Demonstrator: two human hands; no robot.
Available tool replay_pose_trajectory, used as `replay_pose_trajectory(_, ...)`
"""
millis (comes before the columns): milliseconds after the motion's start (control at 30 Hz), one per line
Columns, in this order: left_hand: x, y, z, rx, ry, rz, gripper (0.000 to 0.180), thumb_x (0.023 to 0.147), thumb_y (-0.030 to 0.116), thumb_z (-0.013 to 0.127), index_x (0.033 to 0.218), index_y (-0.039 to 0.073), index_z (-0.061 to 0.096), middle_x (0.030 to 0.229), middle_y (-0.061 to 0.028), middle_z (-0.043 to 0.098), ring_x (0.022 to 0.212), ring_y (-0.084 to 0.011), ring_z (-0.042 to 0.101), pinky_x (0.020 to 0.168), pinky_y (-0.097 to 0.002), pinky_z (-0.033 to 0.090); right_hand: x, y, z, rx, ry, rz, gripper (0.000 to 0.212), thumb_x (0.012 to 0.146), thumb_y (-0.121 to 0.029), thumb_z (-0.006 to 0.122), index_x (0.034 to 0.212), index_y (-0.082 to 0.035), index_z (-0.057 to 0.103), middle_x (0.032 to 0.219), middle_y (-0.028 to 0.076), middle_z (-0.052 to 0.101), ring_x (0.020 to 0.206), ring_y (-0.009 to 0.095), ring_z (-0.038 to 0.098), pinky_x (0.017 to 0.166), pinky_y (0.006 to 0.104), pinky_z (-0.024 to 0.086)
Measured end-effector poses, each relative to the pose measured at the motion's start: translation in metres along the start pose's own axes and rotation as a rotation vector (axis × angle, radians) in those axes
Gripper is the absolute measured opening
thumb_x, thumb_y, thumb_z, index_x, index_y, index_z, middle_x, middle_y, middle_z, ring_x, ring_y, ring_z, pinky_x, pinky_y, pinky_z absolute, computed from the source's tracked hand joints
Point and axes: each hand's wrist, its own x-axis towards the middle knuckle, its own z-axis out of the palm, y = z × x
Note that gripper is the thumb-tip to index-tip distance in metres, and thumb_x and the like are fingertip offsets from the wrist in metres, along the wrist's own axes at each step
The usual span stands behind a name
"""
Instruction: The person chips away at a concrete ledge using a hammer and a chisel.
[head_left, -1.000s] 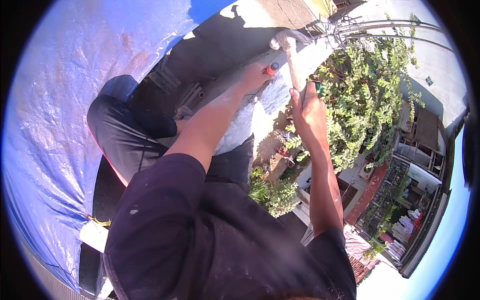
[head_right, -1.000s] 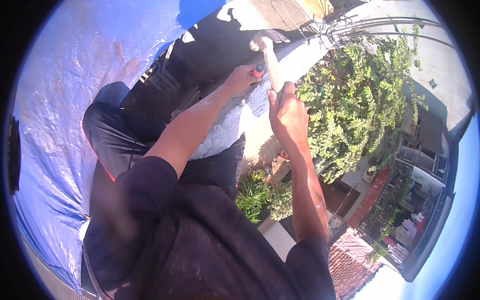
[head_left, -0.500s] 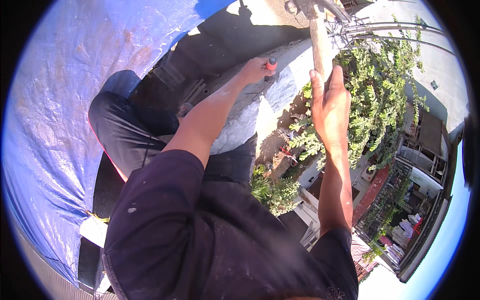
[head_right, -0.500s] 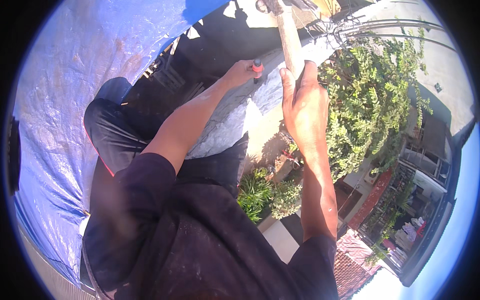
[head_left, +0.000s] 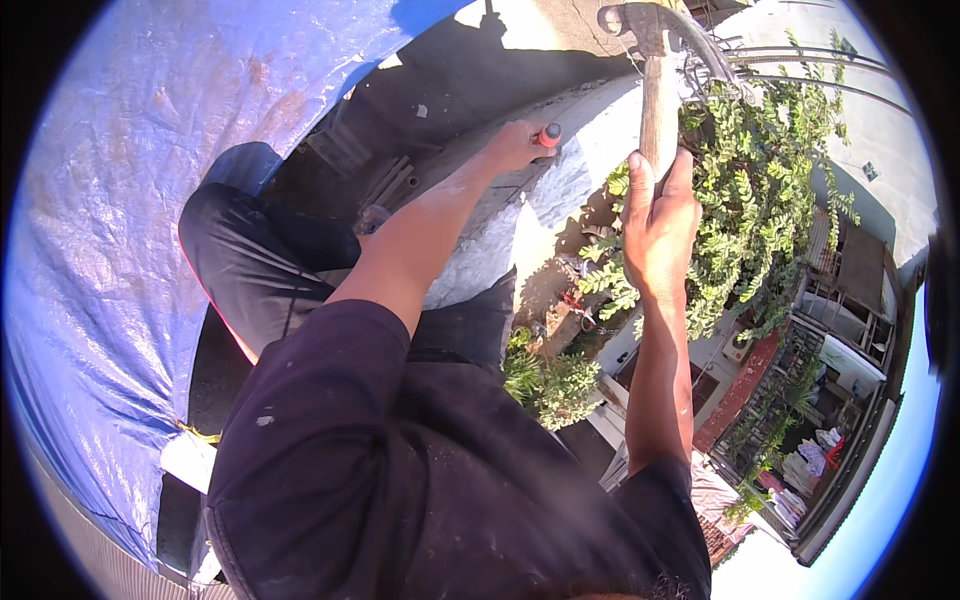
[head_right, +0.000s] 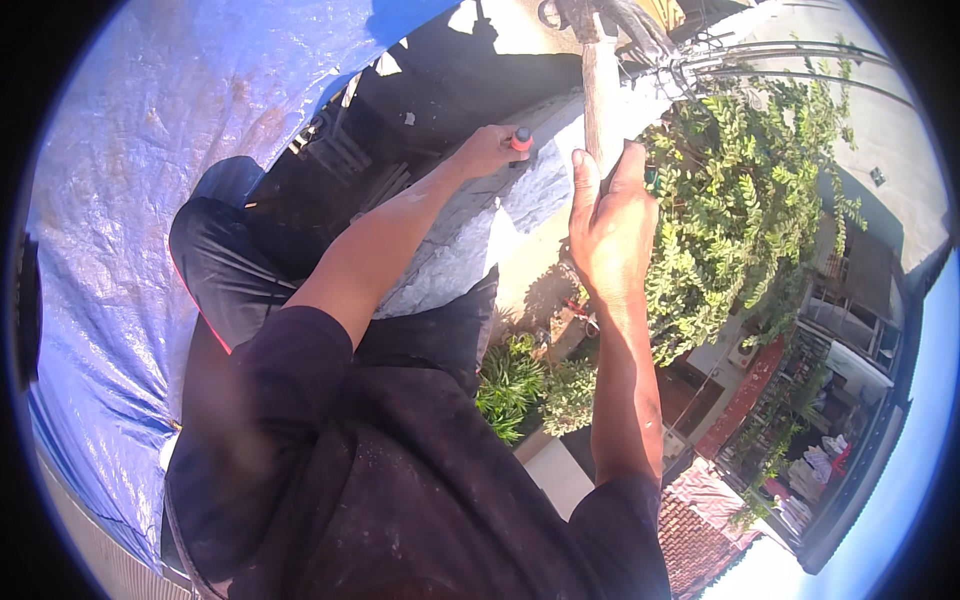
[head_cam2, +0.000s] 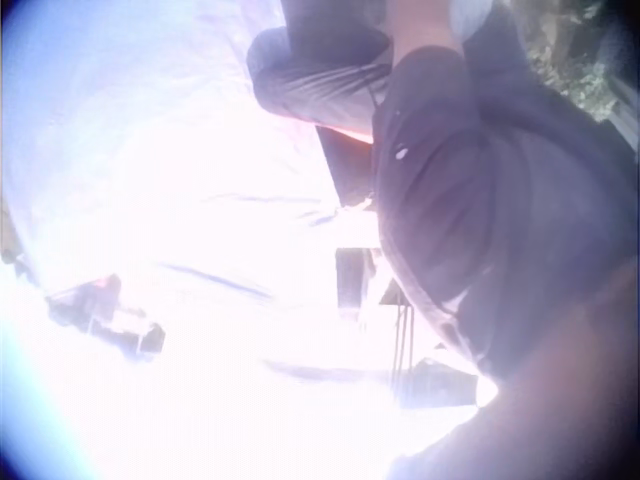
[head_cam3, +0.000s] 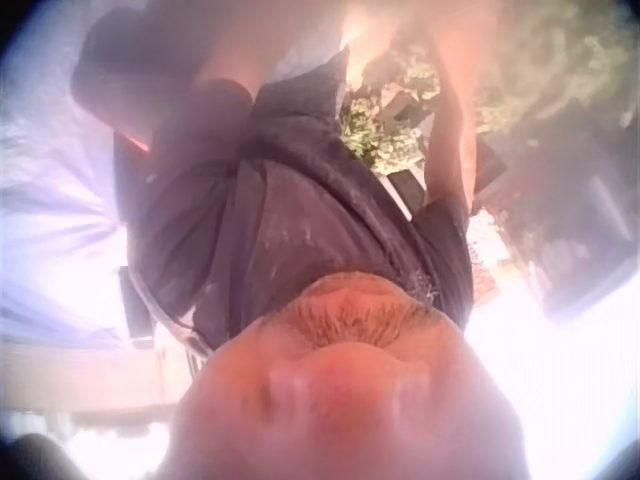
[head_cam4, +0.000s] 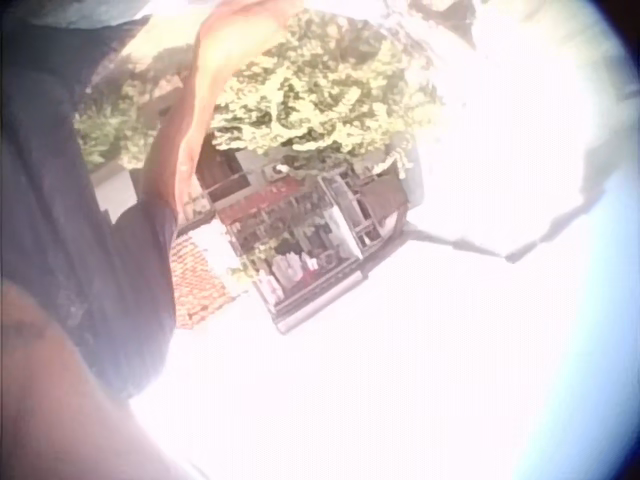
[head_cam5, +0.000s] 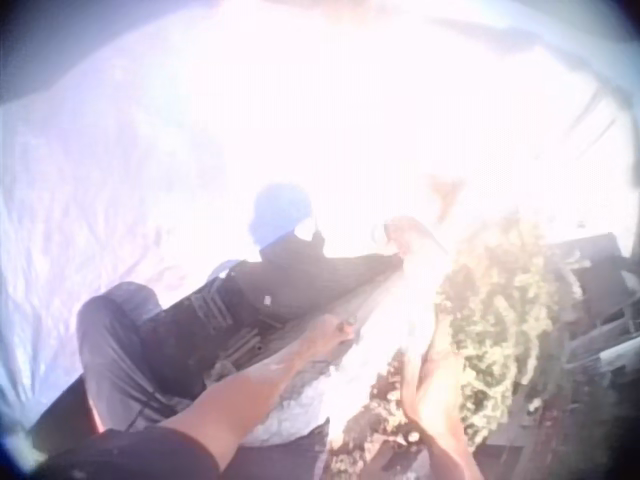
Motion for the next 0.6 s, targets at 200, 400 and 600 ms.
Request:
replay_pose_trajectory(200,-0.001,0.019,-0.007,0.096,-0.025,-0.023,0.038,0.088,0.018,0.078,0.121,0.0,0.069,0.109,-0.0096,0.076,0.101,-0.015,0.071,0.089,-0.033,0.054,-0.001,0.082,0.058,-0.28,-0.174,0.031,0.037,0.103,-0.03,0.059,0.116,0.002,0.048,0.081,0.03,0.069,0.077,0.049,0.069,0.068,0.0529,0.054)
replay_pose_trajectory(400,-0.014,0.005,0.004,0.055,0.096,-0.019,0.037,0.09,0.02,0.076,0.119,0.0,0.068,0.098,-0.0066,0.074,0.09,-0.0132,0.065,0.08,-0.0307,0.05,-0.023,0.06,0.025,-0.13,-0.158,0.113,0.035,0.105,-0.031,0.056,0.107,0.003,0.051,0.068,0.021,0.065,0.058,0.038,0.064,0.06,0.0481,0.05)
replay_pose_trajectory(600,-0.012,-0.031,-0.006,-0.346,0.449,-0.205,0.031,0.092,0.021,0.075,0.117,0.004,0.067,0.101,-0.003,0.068,0.091,-0.0109,0.063,0.081,-0.0289,0.05,-0.027,0.022,-0.008,0.511,0.098,0.127,0.024,0.108,-0.027,0.055,0.104,-0.005,0.05,0.065,-0.001,0.052,0.05,0.007,0.048,0.045,0.0252,0.038)
